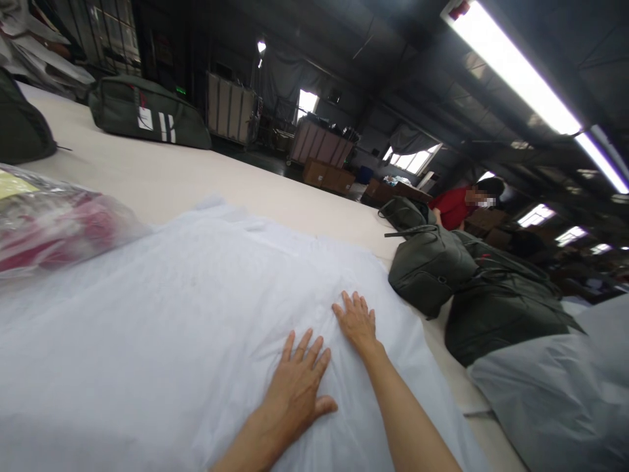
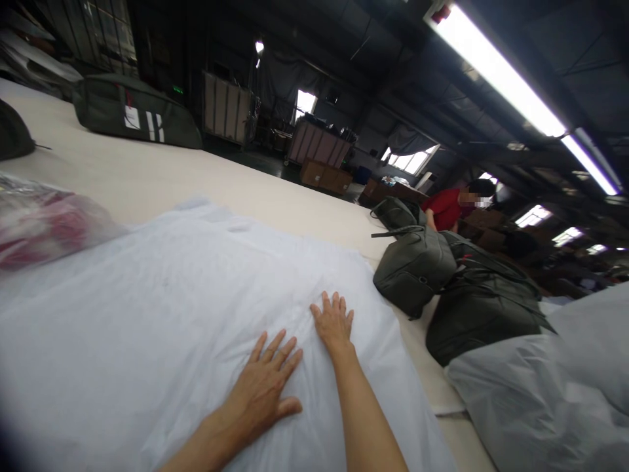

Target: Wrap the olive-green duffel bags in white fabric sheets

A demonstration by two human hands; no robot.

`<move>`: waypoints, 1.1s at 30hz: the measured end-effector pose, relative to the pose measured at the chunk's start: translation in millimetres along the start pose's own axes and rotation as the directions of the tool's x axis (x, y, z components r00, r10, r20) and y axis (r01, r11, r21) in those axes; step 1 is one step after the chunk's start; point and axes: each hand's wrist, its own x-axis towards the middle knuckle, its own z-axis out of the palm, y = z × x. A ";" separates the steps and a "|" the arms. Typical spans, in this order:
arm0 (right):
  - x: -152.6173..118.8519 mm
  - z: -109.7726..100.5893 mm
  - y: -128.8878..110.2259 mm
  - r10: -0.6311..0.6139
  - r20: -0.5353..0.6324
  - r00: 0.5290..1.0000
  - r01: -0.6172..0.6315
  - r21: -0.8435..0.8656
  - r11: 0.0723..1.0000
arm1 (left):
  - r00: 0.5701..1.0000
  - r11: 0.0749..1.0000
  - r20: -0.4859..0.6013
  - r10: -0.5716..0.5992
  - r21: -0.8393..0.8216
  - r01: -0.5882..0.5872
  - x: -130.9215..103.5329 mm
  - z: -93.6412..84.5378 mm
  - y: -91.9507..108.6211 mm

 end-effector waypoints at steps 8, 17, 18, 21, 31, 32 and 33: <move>17.9 -8.9 -16.5 -0.089 -0.024 0.996 0.089 0.009 0.996 | 0.997 0.997 0.040 0.065 -0.032 -0.064 1.6 -1.2 1.1; 14.2 -2.0 -25.6 0.038 0.021 0.999 -0.037 -0.023 0.999 | 0.999 0.999 0.030 0.028 -0.025 -0.027 1.3 1.9 -1.1; 14.6 -1.1 -25.2 0.039 0.022 0.999 -0.039 -0.018 0.999 | 0.999 0.999 0.025 0.031 -0.018 -0.030 1.1 1.8 -1.1; 17.2 2.0 -23.5 0.040 0.027 0.999 -0.040 -0.001 0.999 | 0.999 0.999 0.001 0.036 0.007 -0.036 0.9 2.1 -1.5; -4.6 -31.8 -11.7 0.053 -0.152 0.987 0.006 0.365 0.931 | 0.999 0.997 -0.004 0.032 0.074 -0.032 2.0 2.2 -2.3; -20.6 -40.2 -4.1 0.032 -0.215 0.976 0.062 0.417 0.907 | 0.999 0.996 -0.017 0.035 0.083 -0.033 2.0 3.1 -2.5; -40.8 -48.4 6.6 0.014 -0.269 0.963 0.115 0.456 0.883 | 0.999 0.995 -0.030 0.040 0.090 -0.037 1.9 4.2 -2.7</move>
